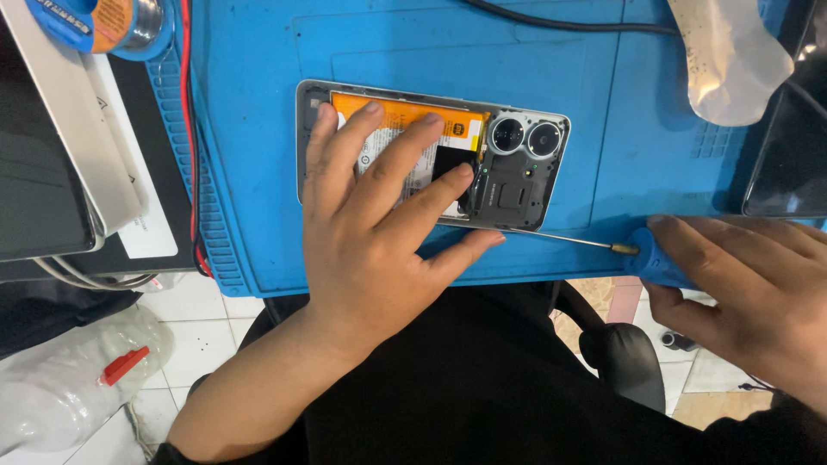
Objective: The person uses a blue electric screwdriver to remove screws from the back of a disassembled smartphone. The phone remains open on a blue mat while the person works on the camera and battery areas.
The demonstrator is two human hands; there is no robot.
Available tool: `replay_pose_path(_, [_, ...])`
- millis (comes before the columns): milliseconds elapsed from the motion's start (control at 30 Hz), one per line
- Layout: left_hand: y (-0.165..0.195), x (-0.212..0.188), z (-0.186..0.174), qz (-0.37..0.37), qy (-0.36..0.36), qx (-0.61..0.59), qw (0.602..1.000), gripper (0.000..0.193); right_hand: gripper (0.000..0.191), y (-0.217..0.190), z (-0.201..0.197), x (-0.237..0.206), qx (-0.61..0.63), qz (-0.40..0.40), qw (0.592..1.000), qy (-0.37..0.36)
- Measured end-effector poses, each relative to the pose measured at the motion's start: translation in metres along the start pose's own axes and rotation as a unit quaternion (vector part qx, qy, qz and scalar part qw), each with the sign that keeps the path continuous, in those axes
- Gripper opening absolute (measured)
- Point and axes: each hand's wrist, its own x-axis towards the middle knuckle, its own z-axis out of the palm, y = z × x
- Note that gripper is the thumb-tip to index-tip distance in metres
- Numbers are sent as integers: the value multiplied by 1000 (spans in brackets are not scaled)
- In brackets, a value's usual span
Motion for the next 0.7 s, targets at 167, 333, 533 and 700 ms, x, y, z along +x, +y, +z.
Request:
replay_pose_path(167, [1, -1, 0, 2, 2, -1, 1000, 49, 65, 3, 2, -3, -8, -4, 1000, -12])
replay_pose_path(333, [0, -1, 1, 8, 1, 5, 1000, 49, 58, 7, 6, -9, -7, 4, 1000, -12])
replay_pose_path(533, [0, -2, 2, 7, 6, 8, 1000, 48, 55, 18, 7, -12, 65, 17, 998, 2])
replay_pose_path(700, [1, -2, 2, 4, 4, 8, 1000, 48, 53, 20, 6, -11, 68, -7, 997, 24])
